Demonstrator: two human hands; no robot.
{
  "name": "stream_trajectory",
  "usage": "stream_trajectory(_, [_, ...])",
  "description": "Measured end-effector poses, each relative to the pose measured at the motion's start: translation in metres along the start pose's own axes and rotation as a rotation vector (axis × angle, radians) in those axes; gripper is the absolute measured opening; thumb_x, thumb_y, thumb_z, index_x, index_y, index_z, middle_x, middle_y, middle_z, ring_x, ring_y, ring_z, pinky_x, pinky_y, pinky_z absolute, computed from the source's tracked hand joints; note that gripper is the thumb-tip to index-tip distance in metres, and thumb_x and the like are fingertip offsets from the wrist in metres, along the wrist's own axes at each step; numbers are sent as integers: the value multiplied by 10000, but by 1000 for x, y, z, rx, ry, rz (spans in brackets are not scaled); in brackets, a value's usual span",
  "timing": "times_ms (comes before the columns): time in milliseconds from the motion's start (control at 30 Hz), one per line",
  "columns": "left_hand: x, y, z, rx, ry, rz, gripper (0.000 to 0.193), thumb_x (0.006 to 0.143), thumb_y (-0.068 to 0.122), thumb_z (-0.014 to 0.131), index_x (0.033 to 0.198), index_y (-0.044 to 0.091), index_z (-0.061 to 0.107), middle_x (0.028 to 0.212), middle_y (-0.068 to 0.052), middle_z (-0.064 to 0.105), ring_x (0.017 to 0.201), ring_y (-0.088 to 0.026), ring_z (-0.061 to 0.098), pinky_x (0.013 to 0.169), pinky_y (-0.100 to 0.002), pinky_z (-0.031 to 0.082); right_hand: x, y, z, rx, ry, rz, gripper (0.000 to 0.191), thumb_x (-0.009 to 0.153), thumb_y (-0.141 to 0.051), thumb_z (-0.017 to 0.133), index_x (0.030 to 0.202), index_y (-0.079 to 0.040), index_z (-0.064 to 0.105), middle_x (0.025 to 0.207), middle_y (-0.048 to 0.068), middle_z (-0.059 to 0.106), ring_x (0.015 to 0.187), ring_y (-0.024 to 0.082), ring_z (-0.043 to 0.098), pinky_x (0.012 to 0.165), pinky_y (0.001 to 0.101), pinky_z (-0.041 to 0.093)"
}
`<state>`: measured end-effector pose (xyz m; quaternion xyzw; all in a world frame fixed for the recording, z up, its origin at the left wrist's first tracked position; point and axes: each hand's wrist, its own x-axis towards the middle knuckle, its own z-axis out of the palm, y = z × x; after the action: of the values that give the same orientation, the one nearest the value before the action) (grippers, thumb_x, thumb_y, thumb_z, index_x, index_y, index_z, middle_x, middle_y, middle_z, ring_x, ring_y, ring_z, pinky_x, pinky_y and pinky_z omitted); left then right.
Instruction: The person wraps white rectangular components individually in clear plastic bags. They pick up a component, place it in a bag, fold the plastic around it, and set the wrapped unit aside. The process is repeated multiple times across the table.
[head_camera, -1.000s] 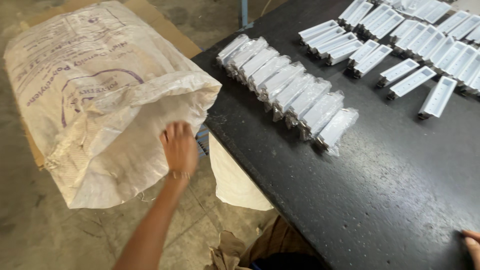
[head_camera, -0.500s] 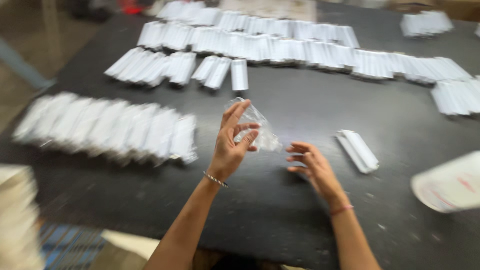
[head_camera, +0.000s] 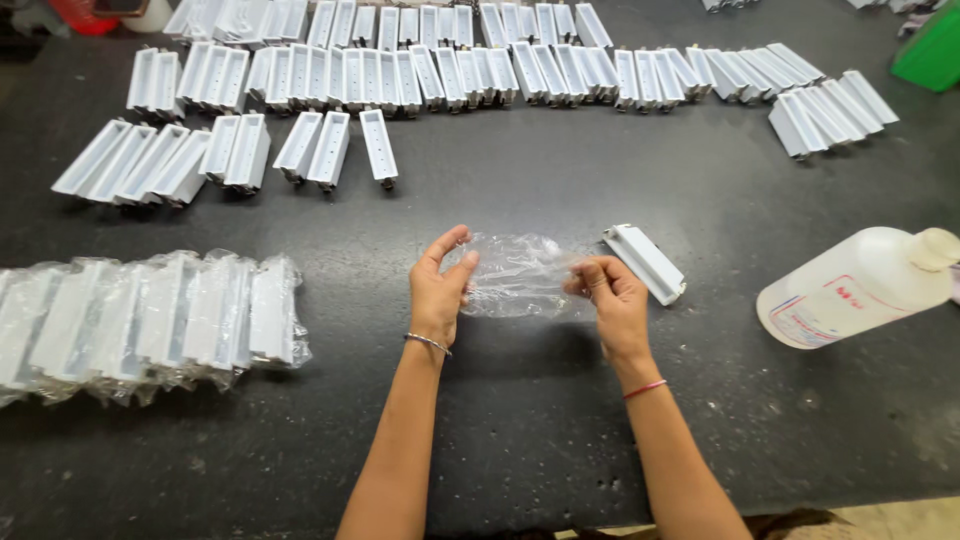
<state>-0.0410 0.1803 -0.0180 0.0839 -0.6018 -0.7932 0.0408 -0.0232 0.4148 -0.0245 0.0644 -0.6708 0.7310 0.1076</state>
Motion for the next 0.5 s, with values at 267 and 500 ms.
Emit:
stream_trajectory(267, [2, 8, -19, -449, 57, -67, 546, 868, 286, 738, 1325, 138, 478, 1183, -90, 641, 862, -134, 685, 762, -261, 638, -7, 16, 14, 140, 169, 175, 244, 1053, -258, 538, 987, -31, 598, 738, -42, 594, 539, 66, 491, 503, 263, 457])
stream_trajectory(500, [-20, 10, 1, 311, -222, 305, 317, 911, 284, 753, 1112, 46, 694, 996, -71, 760, 1006, -160, 708, 919, -289, 530, -6, 34, 1, 195, 114, 118, 273, 1091, -269, 599, 1072, 0, 638, 800, 8, 582, 666, 66, 556, 622, 246, 510])
